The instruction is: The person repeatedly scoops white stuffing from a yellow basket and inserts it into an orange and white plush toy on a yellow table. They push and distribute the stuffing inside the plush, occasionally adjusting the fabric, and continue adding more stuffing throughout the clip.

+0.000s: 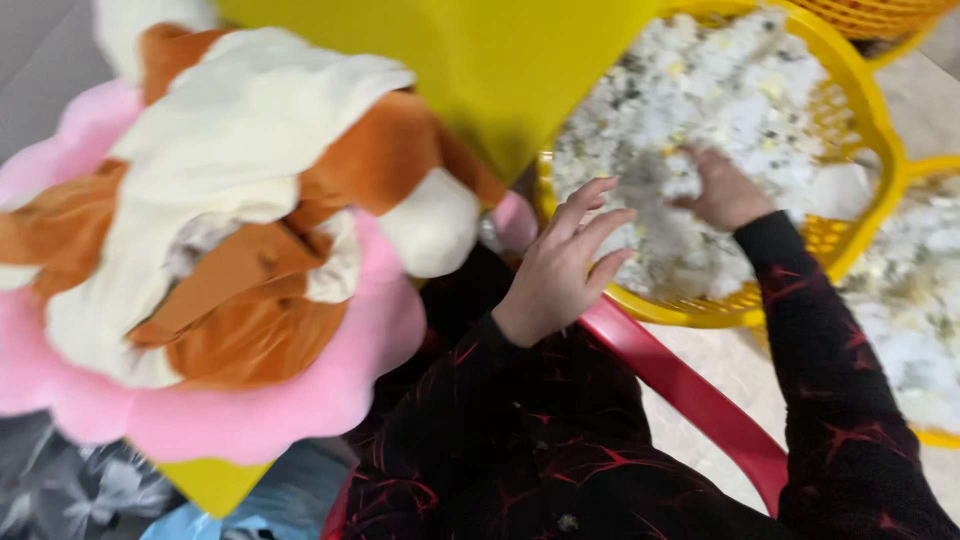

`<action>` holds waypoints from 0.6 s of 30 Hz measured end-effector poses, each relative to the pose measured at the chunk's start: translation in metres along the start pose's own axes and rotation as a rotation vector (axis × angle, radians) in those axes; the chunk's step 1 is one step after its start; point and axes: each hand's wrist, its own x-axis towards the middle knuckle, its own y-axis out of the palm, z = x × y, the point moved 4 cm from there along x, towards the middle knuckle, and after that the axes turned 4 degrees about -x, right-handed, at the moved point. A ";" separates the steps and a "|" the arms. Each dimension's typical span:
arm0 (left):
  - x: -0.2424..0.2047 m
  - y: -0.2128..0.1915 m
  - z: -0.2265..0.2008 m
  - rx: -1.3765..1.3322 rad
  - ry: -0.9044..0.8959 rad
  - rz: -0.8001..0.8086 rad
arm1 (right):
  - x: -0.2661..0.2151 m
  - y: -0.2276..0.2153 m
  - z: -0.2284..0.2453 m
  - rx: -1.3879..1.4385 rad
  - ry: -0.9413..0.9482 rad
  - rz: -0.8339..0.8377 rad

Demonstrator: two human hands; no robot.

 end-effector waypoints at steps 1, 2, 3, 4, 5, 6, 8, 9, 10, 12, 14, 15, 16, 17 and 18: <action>0.002 0.015 0.015 -0.008 -0.049 0.038 | -0.009 0.032 -0.025 -0.073 0.173 0.215; 0.003 0.029 0.029 -0.015 -0.097 0.078 | -0.025 0.061 -0.049 -0.141 0.349 0.430; 0.004 0.040 0.042 -0.014 -0.144 0.114 | -0.035 0.086 -0.065 -0.129 0.414 0.472; 0.003 0.050 0.053 0.014 -0.158 0.140 | -0.048 0.110 -0.078 -0.117 0.479 0.515; 0.002 0.057 0.063 0.048 -0.176 0.163 | -0.058 0.130 -0.089 -0.208 0.500 0.511; 0.000 0.064 0.071 0.081 -0.193 0.187 | -0.065 0.149 -0.096 -0.220 0.490 0.497; -0.006 0.073 0.086 0.089 -0.245 0.222 | -0.072 0.180 -0.100 -0.209 0.410 0.431; -0.008 0.077 0.093 0.095 -0.270 0.239 | -0.077 0.192 -0.099 -0.190 0.363 0.371; -0.010 0.080 0.097 0.093 -0.253 0.232 | -0.079 0.200 -0.097 -0.170 0.318 0.310; -0.012 0.085 0.104 0.088 -0.217 0.216 | -0.077 0.203 -0.096 -0.106 0.290 0.227; -0.010 0.091 0.115 0.081 -0.247 0.228 | -0.063 0.186 -0.098 0.022 0.339 0.179; -0.012 0.094 0.119 0.076 -0.267 0.235 | -0.059 0.173 -0.097 0.072 0.320 0.149; -0.013 0.097 0.122 0.050 -0.259 0.214 | -0.058 0.157 -0.095 0.123 0.301 0.119; -0.012 0.101 0.126 0.023 -0.248 0.193 | -0.057 0.137 -0.092 0.184 0.258 0.075; -0.010 0.105 0.129 -0.004 -0.236 0.171 | -0.058 0.116 -0.088 0.244 0.214 0.031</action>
